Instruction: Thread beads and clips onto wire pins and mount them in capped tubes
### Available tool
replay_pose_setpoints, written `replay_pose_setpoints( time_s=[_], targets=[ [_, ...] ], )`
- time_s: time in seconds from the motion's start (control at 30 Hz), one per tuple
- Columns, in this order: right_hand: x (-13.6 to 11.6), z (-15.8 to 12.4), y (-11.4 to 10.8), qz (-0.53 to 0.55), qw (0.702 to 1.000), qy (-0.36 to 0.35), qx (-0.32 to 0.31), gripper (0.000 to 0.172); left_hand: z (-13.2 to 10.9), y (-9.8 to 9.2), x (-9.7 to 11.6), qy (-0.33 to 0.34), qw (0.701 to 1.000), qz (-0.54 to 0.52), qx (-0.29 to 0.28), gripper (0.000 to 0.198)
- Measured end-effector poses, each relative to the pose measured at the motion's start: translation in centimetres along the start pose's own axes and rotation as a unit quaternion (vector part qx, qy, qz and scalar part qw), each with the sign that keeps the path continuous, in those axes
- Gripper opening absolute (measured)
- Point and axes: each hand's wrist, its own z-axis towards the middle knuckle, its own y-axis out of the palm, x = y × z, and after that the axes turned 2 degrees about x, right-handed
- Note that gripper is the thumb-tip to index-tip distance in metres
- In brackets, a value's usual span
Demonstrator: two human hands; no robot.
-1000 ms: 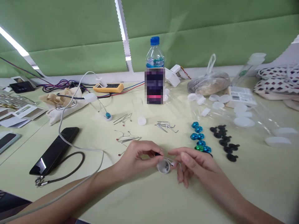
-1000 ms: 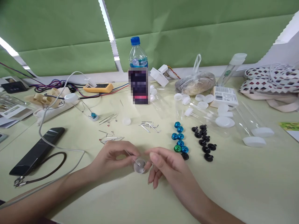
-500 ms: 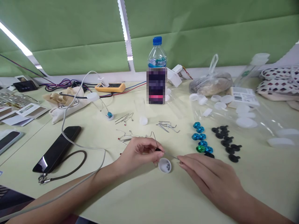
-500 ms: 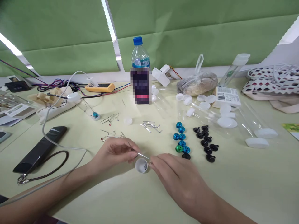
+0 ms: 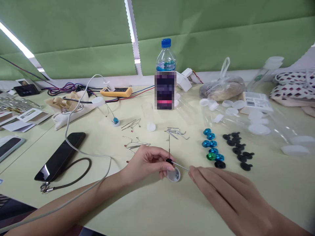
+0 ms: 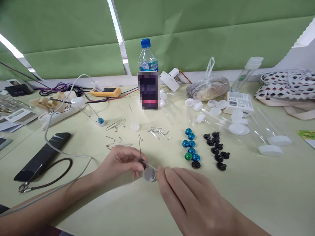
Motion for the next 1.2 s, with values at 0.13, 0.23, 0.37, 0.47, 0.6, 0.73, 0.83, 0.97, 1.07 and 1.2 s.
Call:
replay_pose_setpoints(
  time_s=[0.13, 0.23, 0.37, 0.47, 0.6, 0.73, 0.83, 0.97, 1.07, 1.2],
  targets=[
    [-0.2, 0.0, 0.0, 0.035, 0.999, 0.014, 0.007, 0.04, 0.1, 0.0, 0.0, -0.008, 1.0, -0.022, -0.001, 0.013],
    [-0.2, -0.1, 0.1, 0.038, 0.999, 0.02, 0.007, 0.038, 0.1, 0.1, 0.2, -0.016, 0.999, -0.028, -0.006, 0.012],
    [0.0, 0.1, 0.3, -0.003, 1.0, -0.006, 0.011, 0.025, 0.1, 0.2, 0.3, -0.019, 1.0, -0.021, -0.005, 0.01],
    [0.1, 0.4, 0.4, -0.014, 1.0, -0.009, 0.018, 0.018, 0.0, 0.2, 0.2, -0.014, 1.0, -0.015, 0.001, 0.008],
    [0.1, 0.6, 0.5, -0.016, 1.0, 0.007, 0.012, 0.017, -0.1, 0.1, 0.1, -0.008, 1.0, -0.006, -0.001, 0.008],
    [-0.1, 0.4, 0.7, -0.03, 0.999, 0.03, 0.023, 0.017, 0.0, 0.1, 0.2, 0.009, 0.999, 0.03, -0.008, 0.006],
    [-0.4, 0.1, 1.1, -0.017, 0.997, 0.079, 0.008, 0.013, 0.0, 0.0, 0.2, 0.021, 0.998, 0.053, -0.006, 0.008],
    [-0.7, -0.3, 1.3, -0.01, 0.994, 0.11, -0.014, 0.013, 0.0, 0.0, 0.1, 0.04, 0.997, 0.069, -0.005, 0.009],
    [-0.6, -0.2, 1.0, -0.029, 0.997, 0.065, 0.01, 0.017, -0.1, 0.0, 0.1, 0.051, 0.996, 0.076, -0.006, 0.009],
    [-0.4, 0.2, 0.5, -0.033, 0.998, 0.021, 0.041, 0.021, -0.1, 0.0, 0.2, 0.052, 0.996, 0.075, -0.009, 0.007]
  ],
)
